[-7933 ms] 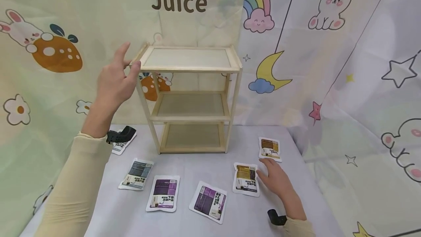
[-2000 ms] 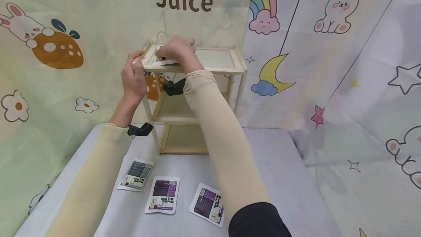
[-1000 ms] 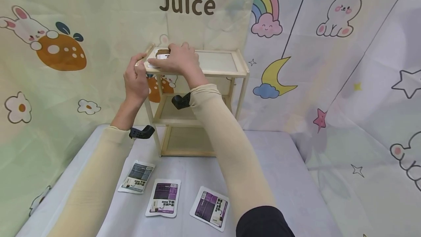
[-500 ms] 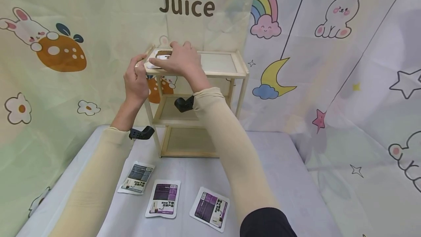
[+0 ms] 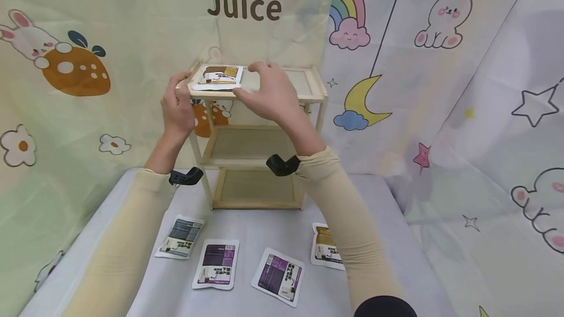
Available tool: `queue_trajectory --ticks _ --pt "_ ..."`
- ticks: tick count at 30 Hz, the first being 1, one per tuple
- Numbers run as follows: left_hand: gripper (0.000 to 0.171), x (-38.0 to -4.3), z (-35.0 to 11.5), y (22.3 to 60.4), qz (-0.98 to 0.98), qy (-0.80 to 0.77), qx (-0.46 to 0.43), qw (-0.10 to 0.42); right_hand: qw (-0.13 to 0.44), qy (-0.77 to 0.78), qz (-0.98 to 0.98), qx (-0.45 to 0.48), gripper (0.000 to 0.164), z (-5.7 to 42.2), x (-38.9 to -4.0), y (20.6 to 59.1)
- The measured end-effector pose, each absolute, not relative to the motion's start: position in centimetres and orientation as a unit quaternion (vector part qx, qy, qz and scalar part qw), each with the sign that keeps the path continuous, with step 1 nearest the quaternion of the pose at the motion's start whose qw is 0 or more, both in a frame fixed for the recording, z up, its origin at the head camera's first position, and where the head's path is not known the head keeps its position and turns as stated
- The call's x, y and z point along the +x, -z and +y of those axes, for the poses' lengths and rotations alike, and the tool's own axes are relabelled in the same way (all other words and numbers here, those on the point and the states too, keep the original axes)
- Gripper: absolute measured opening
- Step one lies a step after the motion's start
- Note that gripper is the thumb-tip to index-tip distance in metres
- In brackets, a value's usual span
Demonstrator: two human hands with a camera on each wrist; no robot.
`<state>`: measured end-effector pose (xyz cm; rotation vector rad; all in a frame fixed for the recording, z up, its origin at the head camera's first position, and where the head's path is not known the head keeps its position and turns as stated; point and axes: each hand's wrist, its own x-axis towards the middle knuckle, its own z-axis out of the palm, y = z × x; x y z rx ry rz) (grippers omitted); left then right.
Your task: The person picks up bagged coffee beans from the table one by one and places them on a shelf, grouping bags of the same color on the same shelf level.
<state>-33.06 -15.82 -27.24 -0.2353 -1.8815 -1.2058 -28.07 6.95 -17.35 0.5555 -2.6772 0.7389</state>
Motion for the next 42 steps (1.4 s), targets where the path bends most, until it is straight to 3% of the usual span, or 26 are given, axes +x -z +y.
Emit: queue_trajectory --ticks 11,25,42 --pt "0.052 -33.3 -15.7 27.4 -0.751 0.492 -0.088 0.432 0.269 -0.328 -0.888 0.179 0.04 14.9 -23.1 22.5" --pt "0.051 -33.5 -15.6 27.5 -0.754 0.496 -0.084 0.422 0.11 -0.32 -0.936 0.094 0.052 23.8 -20.2 32.6" --pt "0.051 -33.6 -15.5 27.5 -0.741 0.513 -0.084 0.425 0.027 -0.375 -0.926 -0.033 0.051 27.0 -17.6 49.0"
